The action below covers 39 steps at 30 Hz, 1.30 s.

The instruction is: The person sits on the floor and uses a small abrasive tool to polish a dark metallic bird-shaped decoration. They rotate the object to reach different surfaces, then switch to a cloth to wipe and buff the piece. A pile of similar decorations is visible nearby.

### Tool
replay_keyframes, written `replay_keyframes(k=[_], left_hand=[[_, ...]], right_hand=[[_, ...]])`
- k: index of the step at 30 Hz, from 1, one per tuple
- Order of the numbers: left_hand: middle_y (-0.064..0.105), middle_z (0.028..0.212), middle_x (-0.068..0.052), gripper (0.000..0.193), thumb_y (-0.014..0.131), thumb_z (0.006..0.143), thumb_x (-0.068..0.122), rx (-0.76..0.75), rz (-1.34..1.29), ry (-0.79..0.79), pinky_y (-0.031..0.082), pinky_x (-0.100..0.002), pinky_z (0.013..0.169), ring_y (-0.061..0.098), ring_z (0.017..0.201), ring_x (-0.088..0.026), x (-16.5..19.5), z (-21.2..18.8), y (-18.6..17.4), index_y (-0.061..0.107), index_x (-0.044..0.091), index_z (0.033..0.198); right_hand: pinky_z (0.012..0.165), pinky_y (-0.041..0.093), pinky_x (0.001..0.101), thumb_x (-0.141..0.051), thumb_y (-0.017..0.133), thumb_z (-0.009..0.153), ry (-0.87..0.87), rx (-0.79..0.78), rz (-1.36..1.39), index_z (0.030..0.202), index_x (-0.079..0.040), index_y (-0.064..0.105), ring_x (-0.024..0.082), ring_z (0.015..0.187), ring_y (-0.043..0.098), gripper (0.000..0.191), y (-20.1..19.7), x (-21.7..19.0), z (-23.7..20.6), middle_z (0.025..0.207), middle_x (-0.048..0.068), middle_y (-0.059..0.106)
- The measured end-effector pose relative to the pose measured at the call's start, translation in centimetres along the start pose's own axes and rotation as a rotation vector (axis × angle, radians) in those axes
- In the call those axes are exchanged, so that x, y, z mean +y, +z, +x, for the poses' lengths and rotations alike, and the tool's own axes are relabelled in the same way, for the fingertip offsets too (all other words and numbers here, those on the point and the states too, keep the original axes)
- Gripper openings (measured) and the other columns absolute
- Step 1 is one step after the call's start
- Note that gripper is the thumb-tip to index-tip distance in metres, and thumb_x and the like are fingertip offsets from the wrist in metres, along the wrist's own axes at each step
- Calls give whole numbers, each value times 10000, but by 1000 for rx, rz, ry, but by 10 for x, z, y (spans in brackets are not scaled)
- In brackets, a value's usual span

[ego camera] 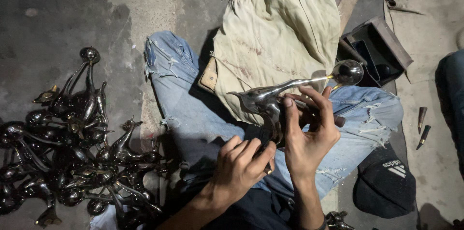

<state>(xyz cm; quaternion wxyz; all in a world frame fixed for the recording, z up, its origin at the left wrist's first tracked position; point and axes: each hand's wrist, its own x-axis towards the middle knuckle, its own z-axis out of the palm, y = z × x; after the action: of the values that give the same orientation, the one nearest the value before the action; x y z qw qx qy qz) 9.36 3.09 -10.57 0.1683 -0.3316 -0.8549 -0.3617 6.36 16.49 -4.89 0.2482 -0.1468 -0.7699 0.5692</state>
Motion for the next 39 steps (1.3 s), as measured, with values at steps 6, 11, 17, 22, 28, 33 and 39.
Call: replay_keyframes(k=[6, 11, 17, 22, 28, 33, 39], left_hand=[[560, 761, -63, 303, 783, 829, 158, 10, -6, 17, 389, -351, 589, 591, 651, -203, -1, -2, -3, 730, 23, 1094], [564, 771, -67, 323, 786, 823, 171, 5, -1, 27, 392, -355, 588, 594, 649, -208, -2, -4, -3, 722, 27, 1106], [560, 751, -61, 262, 768, 847, 152, 39, 32, 20, 386, -344, 575, 586, 622, -197, 0, -2, -2, 732, 35, 1079], [553, 734, -42, 236, 760, 868, 144, 35, 4, 5, 376, -345, 575, 586, 625, -189, 3, 0, -4, 734, 37, 1077], [565, 727, -41, 228, 772, 871, 157, 15, 15, -20, 381, -338, 587, 549, 587, -186, 9, 6, -12, 741, 42, 1065], [590, 738, -30, 356, 834, 775, 165, -56, -27, -55, 383, -339, 591, 569, 599, -175, 15, 9, -18, 732, 26, 1086], [598, 776, -42, 498, 886, 706, 188, -119, -55, -111, 416, -373, 648, 597, 660, -205, 16, 4, -15, 702, 32, 1141]], right_hand=[[1385, 235, 461, 72, 704, 982, -292, -22, -128, 1109, 34, 659, 124, 876, 720, 139, 2, 8, -3, 981, 111, 767], [1391, 137, 504, 107, 647, 963, -321, -85, -122, 1056, 40, 666, 161, 917, 767, 116, -1, 9, -1, 965, 114, 778], [1383, 137, 501, 115, 643, 938, -325, -129, -132, 1011, 48, 671, 158, 883, 770, 103, -5, 3, 2, 934, 112, 777], [1351, 225, 463, 89, 671, 910, -288, -189, -202, 991, 31, 694, 129, 786, 747, 103, -13, -2, 10, 904, 84, 778], [1346, 168, 472, 99, 683, 843, -368, -356, -265, 944, 19, 703, 150, 716, 753, 131, -26, -8, 31, 861, 74, 771], [1344, 244, 465, 66, 692, 809, -352, -503, -348, 875, -7, 717, 173, 617, 743, 101, -32, -13, 56, 758, 77, 753], [1267, 213, 457, 41, 684, 787, -371, -706, -293, 899, -11, 732, 164, 655, 772, 133, -37, -21, 78, 783, 98, 777]])
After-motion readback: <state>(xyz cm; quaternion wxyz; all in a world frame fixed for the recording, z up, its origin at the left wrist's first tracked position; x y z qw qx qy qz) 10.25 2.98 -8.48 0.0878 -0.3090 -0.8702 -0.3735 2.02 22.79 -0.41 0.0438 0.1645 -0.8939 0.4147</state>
